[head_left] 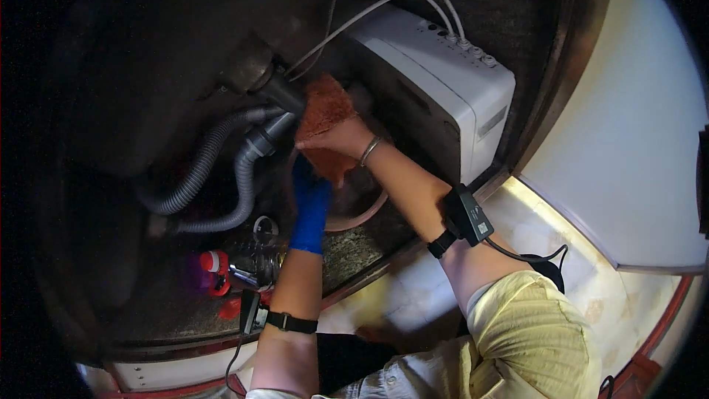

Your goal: Cleaning and inspecting the drainage pipes under the kitchen sink using a cloth.

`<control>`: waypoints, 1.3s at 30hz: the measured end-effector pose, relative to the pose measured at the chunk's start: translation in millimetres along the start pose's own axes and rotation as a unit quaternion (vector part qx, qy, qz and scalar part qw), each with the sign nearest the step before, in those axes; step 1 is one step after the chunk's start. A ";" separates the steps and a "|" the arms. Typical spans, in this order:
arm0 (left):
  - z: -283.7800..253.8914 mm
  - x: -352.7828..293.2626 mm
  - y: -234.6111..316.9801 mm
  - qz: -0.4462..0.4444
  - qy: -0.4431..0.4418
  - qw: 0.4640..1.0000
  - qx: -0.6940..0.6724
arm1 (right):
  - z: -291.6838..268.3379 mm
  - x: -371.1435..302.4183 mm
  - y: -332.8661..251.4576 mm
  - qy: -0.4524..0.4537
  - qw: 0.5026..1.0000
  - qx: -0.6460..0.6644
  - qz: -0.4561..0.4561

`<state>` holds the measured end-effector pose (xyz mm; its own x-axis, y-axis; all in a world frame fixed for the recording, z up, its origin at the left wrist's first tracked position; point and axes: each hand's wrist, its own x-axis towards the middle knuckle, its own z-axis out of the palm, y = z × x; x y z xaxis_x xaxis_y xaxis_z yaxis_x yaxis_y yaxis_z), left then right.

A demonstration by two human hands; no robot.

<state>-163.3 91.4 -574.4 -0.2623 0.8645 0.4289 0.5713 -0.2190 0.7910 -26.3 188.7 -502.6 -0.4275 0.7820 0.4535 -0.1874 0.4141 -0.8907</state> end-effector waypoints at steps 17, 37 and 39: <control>38.9 49.6 32.7 0.072 0.108 0.970 0.207 | 17.4 7.3 -15.8 0.243 0.942 -0.161 -0.164; 45.2 57.8 -57.7 0.123 -0.020 0.962 0.241 | -21.5 34.0 1.3 -0.025 0.960 -0.169 -0.223; 52.1 77.4 -57.9 0.044 0.092 0.868 0.487 | -18.1 26.9 -5.9 0.049 0.946 -0.160 -0.277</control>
<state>-176.2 194.6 -609.7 -0.2525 0.7575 0.6020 0.9582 0.2823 0.0466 -20.7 215.7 -484.6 -0.2548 0.4370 0.8626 -0.0748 0.8805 -0.4681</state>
